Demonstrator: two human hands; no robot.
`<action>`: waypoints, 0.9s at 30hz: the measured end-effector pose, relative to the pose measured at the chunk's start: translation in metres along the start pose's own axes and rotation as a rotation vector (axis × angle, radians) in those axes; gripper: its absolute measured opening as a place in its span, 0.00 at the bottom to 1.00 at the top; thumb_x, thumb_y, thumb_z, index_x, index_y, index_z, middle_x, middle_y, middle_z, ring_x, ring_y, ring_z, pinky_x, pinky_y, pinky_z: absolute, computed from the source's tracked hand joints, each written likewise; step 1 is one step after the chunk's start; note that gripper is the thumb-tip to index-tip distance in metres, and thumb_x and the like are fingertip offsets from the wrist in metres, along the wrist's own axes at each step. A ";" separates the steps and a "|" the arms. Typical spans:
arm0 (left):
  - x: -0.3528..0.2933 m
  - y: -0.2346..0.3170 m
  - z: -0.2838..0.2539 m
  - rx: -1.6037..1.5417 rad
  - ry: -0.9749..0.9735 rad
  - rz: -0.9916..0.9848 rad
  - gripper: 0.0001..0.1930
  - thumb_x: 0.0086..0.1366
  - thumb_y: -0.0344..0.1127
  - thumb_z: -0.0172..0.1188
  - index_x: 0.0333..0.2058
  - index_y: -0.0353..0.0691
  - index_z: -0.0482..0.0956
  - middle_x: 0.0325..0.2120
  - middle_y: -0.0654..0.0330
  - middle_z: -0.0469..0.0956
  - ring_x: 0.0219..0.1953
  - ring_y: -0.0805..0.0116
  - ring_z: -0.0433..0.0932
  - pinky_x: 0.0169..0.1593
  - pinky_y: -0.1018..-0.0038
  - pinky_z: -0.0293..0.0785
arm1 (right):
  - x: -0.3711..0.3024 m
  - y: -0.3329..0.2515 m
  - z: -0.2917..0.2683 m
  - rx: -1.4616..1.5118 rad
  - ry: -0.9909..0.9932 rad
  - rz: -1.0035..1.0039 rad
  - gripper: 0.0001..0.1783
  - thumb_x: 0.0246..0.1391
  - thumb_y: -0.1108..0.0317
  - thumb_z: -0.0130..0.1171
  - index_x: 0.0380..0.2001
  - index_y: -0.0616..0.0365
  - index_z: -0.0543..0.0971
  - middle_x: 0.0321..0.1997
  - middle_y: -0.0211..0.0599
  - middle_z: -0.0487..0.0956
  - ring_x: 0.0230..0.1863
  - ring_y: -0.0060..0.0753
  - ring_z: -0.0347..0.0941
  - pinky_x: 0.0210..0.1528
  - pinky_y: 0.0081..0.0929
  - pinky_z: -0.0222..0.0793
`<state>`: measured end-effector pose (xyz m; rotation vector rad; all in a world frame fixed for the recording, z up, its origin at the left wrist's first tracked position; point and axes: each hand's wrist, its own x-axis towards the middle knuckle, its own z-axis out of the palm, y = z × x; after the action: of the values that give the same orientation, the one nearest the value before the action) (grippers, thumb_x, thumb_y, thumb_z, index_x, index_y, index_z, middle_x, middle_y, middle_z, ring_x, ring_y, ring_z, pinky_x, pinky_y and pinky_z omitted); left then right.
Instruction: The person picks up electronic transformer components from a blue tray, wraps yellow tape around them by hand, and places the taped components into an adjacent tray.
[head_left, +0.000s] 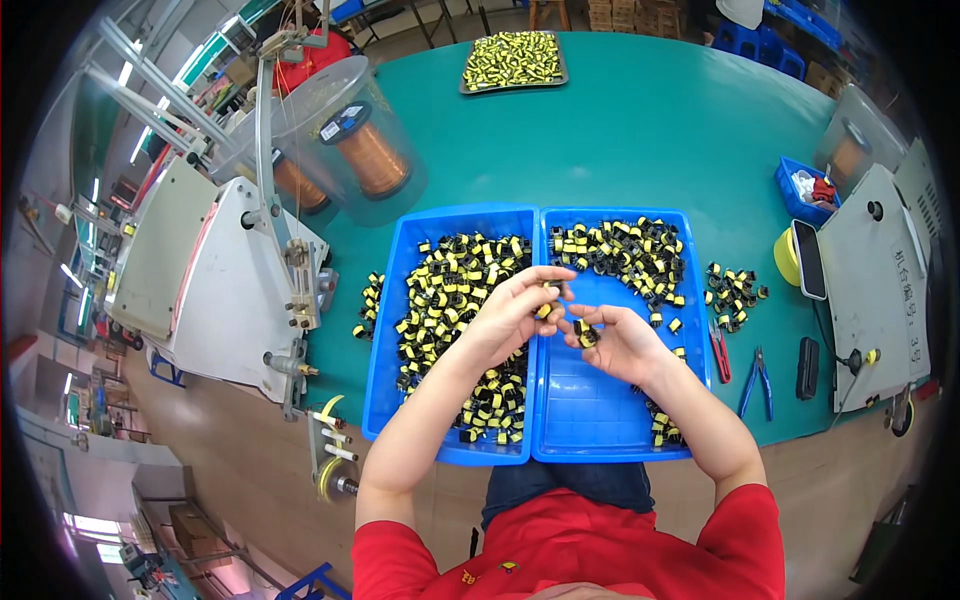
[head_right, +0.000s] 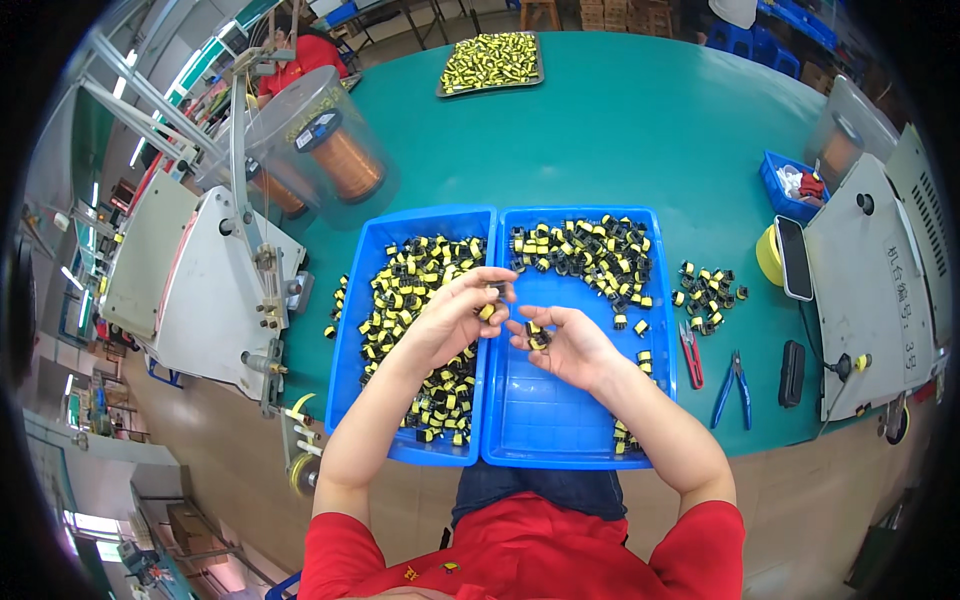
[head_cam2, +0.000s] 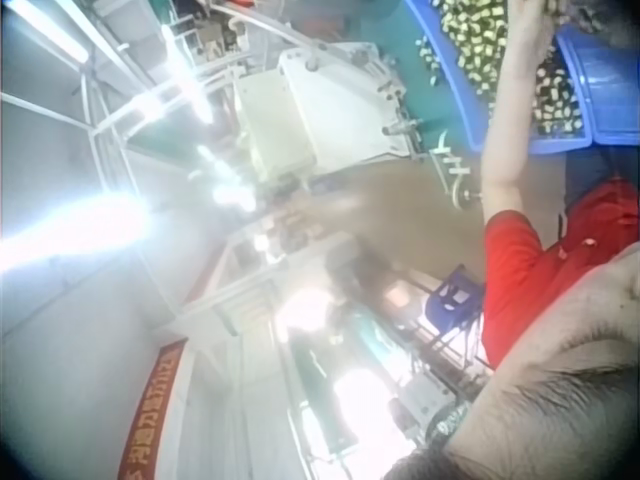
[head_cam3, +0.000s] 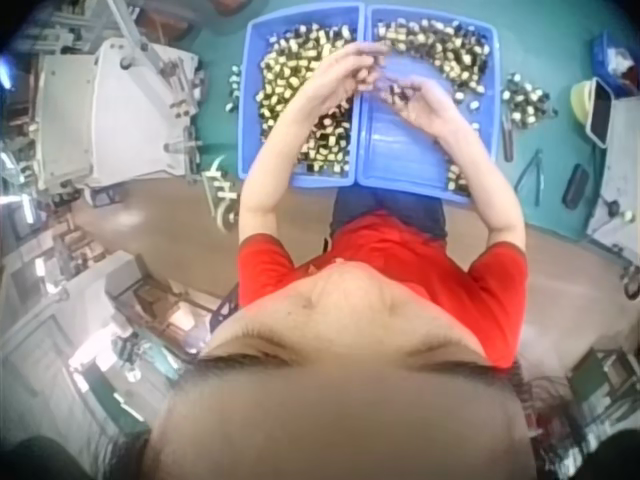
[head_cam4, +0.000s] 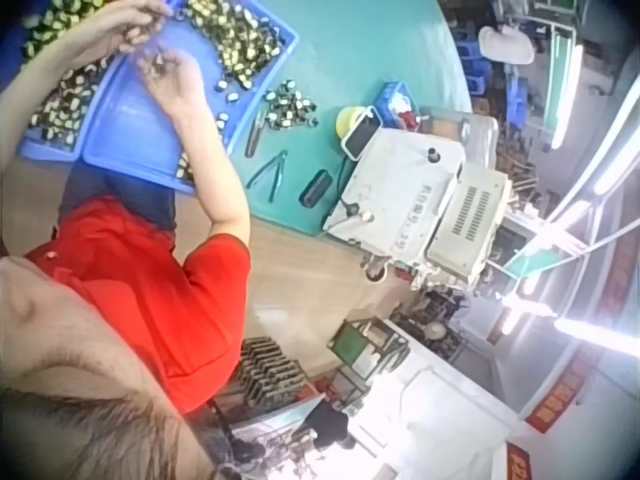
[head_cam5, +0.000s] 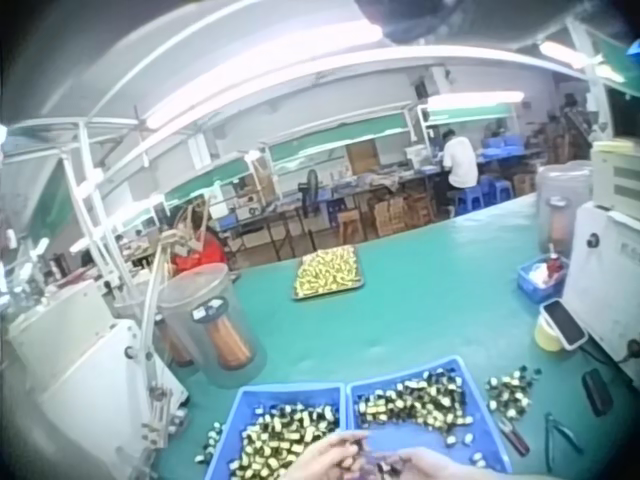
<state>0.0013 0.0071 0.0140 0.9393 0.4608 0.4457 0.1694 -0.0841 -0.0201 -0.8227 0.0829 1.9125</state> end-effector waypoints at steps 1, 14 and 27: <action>0.001 0.000 -0.001 -0.113 0.019 -0.024 0.10 0.63 0.33 0.55 0.42 0.37 0.72 0.36 0.62 0.71 0.30 0.78 0.67 0.30 0.81 0.64 | -0.003 -0.001 0.001 -0.107 -0.054 -0.051 0.19 0.58 0.63 0.42 0.50 0.59 0.64 0.38 0.38 0.72 0.38 0.32 0.72 0.33 0.23 0.71; 0.002 -0.011 0.006 0.662 0.018 0.227 0.14 0.59 0.35 0.61 0.42 0.38 0.72 0.36 0.62 0.74 0.36 0.78 0.71 0.35 0.80 0.68 | -0.022 0.003 0.021 -0.427 -0.167 -0.349 0.22 0.58 0.60 0.43 0.54 0.53 0.61 0.31 0.35 0.70 0.30 0.23 0.65 0.25 0.19 0.55; -0.001 -0.001 0.002 -0.083 0.027 -0.194 0.15 0.65 0.47 0.49 0.36 0.40 0.72 0.30 0.60 0.73 0.32 0.70 0.73 0.28 0.77 0.68 | -0.009 0.009 0.017 -0.639 -0.127 -0.850 0.19 0.56 0.76 0.44 0.53 0.61 0.62 0.52 0.44 0.70 0.56 0.35 0.66 0.58 0.34 0.62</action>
<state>0.0014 0.0046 0.0147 0.8011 0.5483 0.2993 0.1562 -0.0885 -0.0045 -0.9368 -0.8623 1.1531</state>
